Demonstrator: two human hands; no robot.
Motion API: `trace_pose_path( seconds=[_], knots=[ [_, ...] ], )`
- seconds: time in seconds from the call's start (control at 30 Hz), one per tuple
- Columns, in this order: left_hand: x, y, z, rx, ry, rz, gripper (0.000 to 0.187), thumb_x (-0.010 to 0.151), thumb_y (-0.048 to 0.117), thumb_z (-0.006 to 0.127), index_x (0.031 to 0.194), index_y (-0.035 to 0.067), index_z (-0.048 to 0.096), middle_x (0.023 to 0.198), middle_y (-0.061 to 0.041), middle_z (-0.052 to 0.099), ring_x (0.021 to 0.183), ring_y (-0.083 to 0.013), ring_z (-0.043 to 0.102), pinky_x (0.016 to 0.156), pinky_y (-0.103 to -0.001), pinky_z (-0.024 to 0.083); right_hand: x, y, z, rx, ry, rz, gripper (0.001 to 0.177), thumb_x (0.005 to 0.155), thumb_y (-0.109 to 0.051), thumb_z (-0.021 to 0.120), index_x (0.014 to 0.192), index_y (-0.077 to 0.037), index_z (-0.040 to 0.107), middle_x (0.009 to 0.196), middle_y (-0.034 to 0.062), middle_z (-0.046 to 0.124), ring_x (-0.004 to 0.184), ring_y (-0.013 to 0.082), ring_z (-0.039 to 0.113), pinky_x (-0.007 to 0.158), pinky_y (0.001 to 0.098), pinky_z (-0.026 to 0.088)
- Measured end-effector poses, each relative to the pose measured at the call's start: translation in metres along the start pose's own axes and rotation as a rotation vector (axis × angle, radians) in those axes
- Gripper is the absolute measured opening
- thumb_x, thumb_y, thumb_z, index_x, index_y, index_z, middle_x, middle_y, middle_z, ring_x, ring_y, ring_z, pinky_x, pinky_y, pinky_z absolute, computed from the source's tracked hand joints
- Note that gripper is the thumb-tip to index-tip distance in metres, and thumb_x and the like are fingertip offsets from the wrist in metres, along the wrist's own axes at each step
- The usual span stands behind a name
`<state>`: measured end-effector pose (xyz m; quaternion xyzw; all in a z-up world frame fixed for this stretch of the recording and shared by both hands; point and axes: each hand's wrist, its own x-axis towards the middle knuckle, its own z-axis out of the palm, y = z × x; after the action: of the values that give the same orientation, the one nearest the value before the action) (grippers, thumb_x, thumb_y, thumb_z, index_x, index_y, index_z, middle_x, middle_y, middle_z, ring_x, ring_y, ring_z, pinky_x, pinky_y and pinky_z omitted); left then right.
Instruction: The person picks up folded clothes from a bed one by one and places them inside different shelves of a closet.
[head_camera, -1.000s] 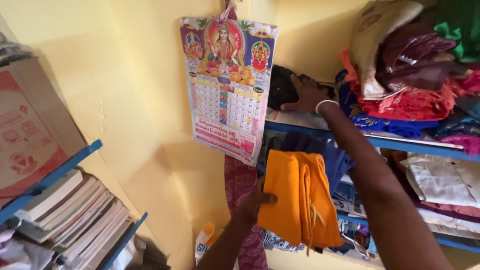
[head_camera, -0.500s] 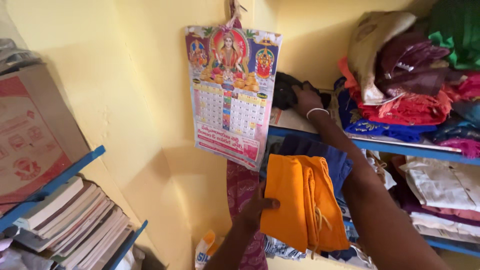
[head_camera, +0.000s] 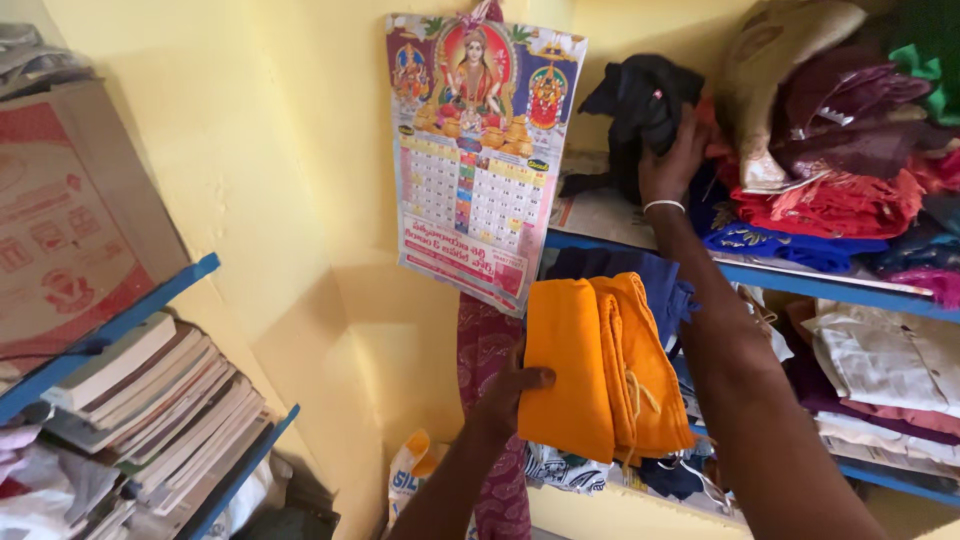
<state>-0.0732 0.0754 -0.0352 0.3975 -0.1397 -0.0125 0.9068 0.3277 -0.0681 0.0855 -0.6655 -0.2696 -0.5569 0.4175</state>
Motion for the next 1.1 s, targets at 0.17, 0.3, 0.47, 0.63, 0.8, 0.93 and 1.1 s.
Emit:
trace_pose_path(
  seconds=[0.17, 0.3, 0.47, 0.63, 0.8, 0.93, 1.1],
  knots=[
    [-0.009, 0.013, 0.011, 0.031, 0.052, 0.022, 0.067, 0.079, 0.017, 0.070, 0.141, 0.003, 0.050, 0.121, -0.009, 0.064, 0.112, -0.0217, 0.065, 0.099, -0.037, 0.053, 0.009, -0.057, -0.038, 0.030, -0.062, -0.024, 0.078, 0.079, 0.010, 0.075, 0.151, -0.007, 0.049, 0.135, 0.0267, 0.046, 0.129, 0.0505, 0.050, 0.113, 0.0527, 0.044],
    [0.006, 0.017, 0.019, 0.028, 0.090, 0.047, 0.073, 0.073, 0.014, 0.071, 0.142, 0.007, 0.047, 0.122, -0.008, 0.065, 0.114, -0.0216, 0.065, 0.100, -0.037, 0.054, 0.026, -0.084, -0.079, -0.060, -0.092, -0.105, 0.080, 0.079, 0.012, 0.073, 0.153, -0.011, 0.051, 0.145, 0.0290, 0.043, 0.135, 0.0503, 0.049, 0.111, 0.0519, 0.047],
    [0.060, 0.027, 0.024, 0.093, -0.043, 0.155, 0.072, 0.074, 0.009, 0.077, 0.140, 0.001, 0.051, 0.120, -0.011, 0.068, 0.108, -0.0240, 0.068, 0.094, -0.039, 0.057, 0.072, -0.098, -0.133, -0.204, -0.101, -0.226, 0.080, 0.076, 0.019, 0.068, 0.148, -0.012, 0.053, 0.143, 0.0261, 0.043, 0.135, 0.0463, 0.048, 0.118, 0.0492, 0.047],
    [0.139, 0.049, 0.033, 0.295, 0.037, 0.297, 0.066, 0.072, 0.009, 0.083, 0.132, -0.002, 0.057, 0.107, -0.014, 0.072, 0.097, -0.0273, 0.073, 0.085, -0.043, 0.062, 0.106, -0.116, -0.196, -0.208, -0.018, -0.243, 0.071, 0.076, 0.014, 0.071, 0.142, -0.010, 0.056, 0.129, 0.0194, 0.049, 0.128, 0.0407, 0.054, 0.107, 0.0477, 0.049],
    [0.212, 0.075, 0.048, 0.309, 0.078, 0.337, 0.054, 0.071, 0.011, 0.083, 0.120, -0.002, 0.066, 0.105, -0.016, 0.075, 0.095, -0.0281, 0.075, 0.086, -0.041, 0.061, 0.106, -0.121, -0.237, -0.241, -0.002, -0.281, 0.071, 0.074, 0.015, 0.067, 0.140, -0.008, 0.057, 0.124, 0.0183, 0.050, 0.123, 0.0376, 0.055, 0.106, 0.0441, 0.049],
    [0.301, 0.073, 0.026, 0.382, 0.190, 0.236, 0.051, 0.065, 0.015, 0.085, 0.111, 0.001, 0.068, 0.102, -0.016, 0.077, 0.093, -0.0287, 0.076, 0.084, -0.039, 0.062, 0.094, -0.110, -0.247, -0.253, 0.000, -0.270, 0.068, 0.075, 0.015, 0.066, 0.139, -0.008, 0.058, 0.125, 0.0181, 0.051, 0.124, 0.0380, 0.055, 0.108, 0.0436, 0.048],
    [0.429, 0.057, -0.062, 0.266, 0.083, 0.016, 0.046, 0.065, 0.022, 0.083, 0.105, 0.004, 0.069, 0.100, -0.015, 0.072, 0.090, -0.0309, 0.072, 0.083, -0.044, 0.059, 0.090, -0.090, -0.262, -0.281, 0.075, -0.260, 0.066, 0.076, 0.015, 0.065, 0.139, -0.006, 0.058, 0.128, 0.0184, 0.052, 0.125, 0.0384, 0.054, 0.109, 0.0439, 0.047]
  ],
)
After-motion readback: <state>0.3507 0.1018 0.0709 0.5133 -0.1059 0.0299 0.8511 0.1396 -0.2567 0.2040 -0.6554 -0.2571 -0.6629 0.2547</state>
